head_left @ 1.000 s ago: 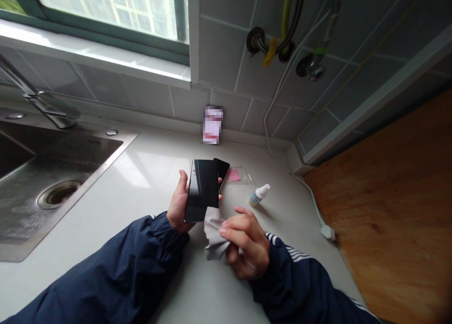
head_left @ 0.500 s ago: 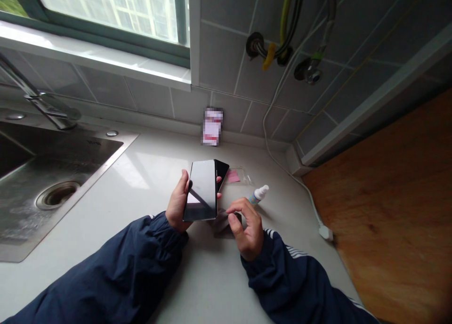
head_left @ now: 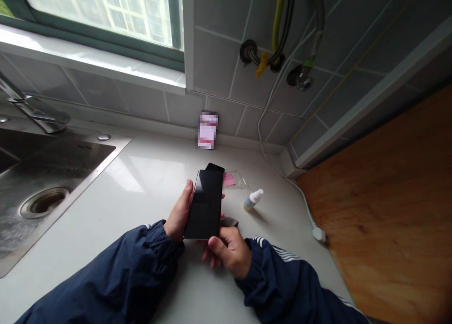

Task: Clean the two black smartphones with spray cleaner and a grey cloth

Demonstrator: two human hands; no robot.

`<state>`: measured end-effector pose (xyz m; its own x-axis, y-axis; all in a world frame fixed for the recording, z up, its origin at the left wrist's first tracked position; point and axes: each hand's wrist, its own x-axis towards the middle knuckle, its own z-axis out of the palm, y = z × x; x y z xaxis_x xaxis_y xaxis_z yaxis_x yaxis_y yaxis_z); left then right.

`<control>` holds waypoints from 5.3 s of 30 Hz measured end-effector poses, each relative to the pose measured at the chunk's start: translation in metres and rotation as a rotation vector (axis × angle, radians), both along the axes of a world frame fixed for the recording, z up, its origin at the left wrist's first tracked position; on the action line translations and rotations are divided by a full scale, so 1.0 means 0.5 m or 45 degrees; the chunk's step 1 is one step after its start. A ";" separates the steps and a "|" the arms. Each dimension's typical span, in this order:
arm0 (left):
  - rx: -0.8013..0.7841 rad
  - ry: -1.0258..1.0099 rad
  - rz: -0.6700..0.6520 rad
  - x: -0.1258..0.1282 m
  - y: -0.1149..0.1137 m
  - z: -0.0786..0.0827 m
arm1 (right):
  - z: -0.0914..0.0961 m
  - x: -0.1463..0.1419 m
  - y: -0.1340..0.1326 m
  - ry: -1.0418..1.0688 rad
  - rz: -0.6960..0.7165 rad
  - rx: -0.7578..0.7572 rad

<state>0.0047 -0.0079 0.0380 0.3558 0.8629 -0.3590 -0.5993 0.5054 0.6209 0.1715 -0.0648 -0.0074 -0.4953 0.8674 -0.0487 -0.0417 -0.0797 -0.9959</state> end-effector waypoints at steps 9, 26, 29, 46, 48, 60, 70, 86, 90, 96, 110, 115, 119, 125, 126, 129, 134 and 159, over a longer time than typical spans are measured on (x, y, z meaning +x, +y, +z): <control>0.212 0.061 0.110 -0.017 0.014 -0.012 | -0.014 -0.011 0.021 0.169 -0.176 -0.334; 1.219 1.917 0.276 -0.047 0.051 -0.076 | 0.004 0.017 0.071 0.304 -0.616 -0.589; 1.186 2.013 0.226 -0.040 0.048 -0.084 | 0.008 0.019 0.076 0.318 -0.632 -0.633; 1.141 2.095 0.079 -0.033 0.057 -0.089 | 0.028 0.030 0.078 0.328 -0.639 -0.875; 1.139 2.085 0.067 -0.033 0.058 -0.091 | 0.031 0.031 0.078 0.324 -0.643 -0.899; 0.990 2.035 -0.035 -0.038 0.053 -0.066 | 0.045 0.047 0.076 0.234 -0.498 -0.983; 0.929 2.245 -0.136 -0.026 0.069 -0.053 | 0.028 0.034 0.053 0.222 -0.295 -0.792; 0.793 2.065 -0.193 -0.057 0.074 -0.030 | 0.008 0.030 0.049 0.213 -0.174 -0.702; 0.786 1.862 0.003 -0.063 0.061 -0.030 | 0.009 0.029 0.050 0.234 -0.172 -0.690; 0.588 1.058 -0.007 -0.041 0.041 -0.036 | 0.016 0.022 0.044 0.276 -0.281 -0.571; 0.725 0.697 -0.165 0.032 -0.030 -0.056 | 0.016 0.021 0.035 0.223 -0.574 -0.204; 0.737 0.781 -0.122 0.040 -0.035 -0.056 | 0.011 0.020 0.037 0.185 -0.663 -0.208; 0.530 0.594 -0.060 0.038 -0.030 -0.049 | 0.009 0.020 0.040 0.187 -0.681 -0.242; 0.162 0.173 -0.291 0.028 -0.018 -0.032 | 0.016 0.021 0.042 0.224 -0.608 -0.342; 0.149 0.150 -0.318 0.029 -0.018 -0.032 | 0.016 0.021 0.042 0.228 -0.599 -0.355; 0.117 0.092 -0.314 0.032 -0.020 -0.037 | 0.016 0.023 0.043 0.229 -0.577 -0.383; 0.083 -0.066 -0.301 0.033 -0.021 -0.046 | 0.011 0.028 0.045 0.210 -0.512 -0.382; 0.230 0.247 0.275 0.018 0.013 -0.055 | -0.002 0.026 0.052 0.205 -0.430 -0.549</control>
<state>0.0138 -0.0014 0.0103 0.0978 0.9667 -0.2364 -0.5427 0.2510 0.8016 0.1847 -0.0385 -0.0084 -0.2244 0.8972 -0.3803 -0.2843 -0.4336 -0.8551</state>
